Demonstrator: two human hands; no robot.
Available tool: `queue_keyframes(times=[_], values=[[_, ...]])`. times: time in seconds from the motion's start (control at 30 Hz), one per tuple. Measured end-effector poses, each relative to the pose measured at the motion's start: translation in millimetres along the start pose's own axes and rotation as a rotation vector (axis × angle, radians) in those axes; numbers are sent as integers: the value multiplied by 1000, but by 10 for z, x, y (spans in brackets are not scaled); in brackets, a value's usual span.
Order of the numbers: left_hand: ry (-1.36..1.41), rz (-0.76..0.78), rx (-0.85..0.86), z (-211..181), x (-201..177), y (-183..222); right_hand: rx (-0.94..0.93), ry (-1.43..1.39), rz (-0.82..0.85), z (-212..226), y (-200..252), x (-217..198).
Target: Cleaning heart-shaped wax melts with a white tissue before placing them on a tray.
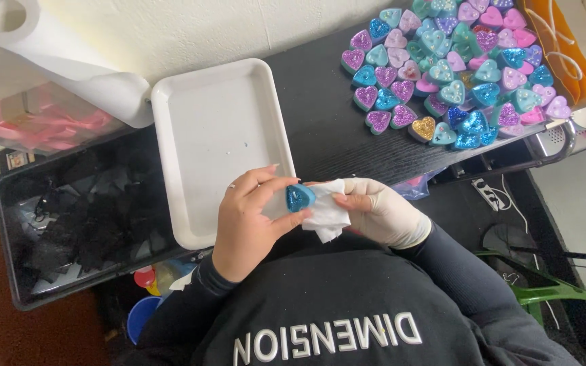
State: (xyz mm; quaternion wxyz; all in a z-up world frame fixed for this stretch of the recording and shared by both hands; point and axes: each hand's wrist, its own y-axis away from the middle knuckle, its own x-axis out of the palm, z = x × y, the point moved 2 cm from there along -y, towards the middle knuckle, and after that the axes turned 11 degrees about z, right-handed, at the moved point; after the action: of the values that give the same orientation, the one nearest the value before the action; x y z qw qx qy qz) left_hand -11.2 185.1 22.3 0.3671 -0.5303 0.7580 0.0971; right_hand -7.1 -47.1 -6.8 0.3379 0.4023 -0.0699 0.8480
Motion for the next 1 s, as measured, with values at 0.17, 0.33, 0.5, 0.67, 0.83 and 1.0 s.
queue_keyframes(times=[0.17,0.33,0.5,0.67,0.83,1.0], values=[[-66,-111,101,-77,115,-9,-57,26,-25,150,-111,169],[-187,-305,195,-219,171,-59,-12,-156,189,-68,-79,-222],[-228,-249,102,-247,201,-97,134,-53,58,175,28,-268],[-247,-273,-12,-136,167,-21,160,33,48,493,135,-378],[-315,-321,-192,14,-77,277,99,657,-224,771,-134,-265],[-417,-340,-487,405,-315,681,-518,1562,-162,772,-802,-82]])
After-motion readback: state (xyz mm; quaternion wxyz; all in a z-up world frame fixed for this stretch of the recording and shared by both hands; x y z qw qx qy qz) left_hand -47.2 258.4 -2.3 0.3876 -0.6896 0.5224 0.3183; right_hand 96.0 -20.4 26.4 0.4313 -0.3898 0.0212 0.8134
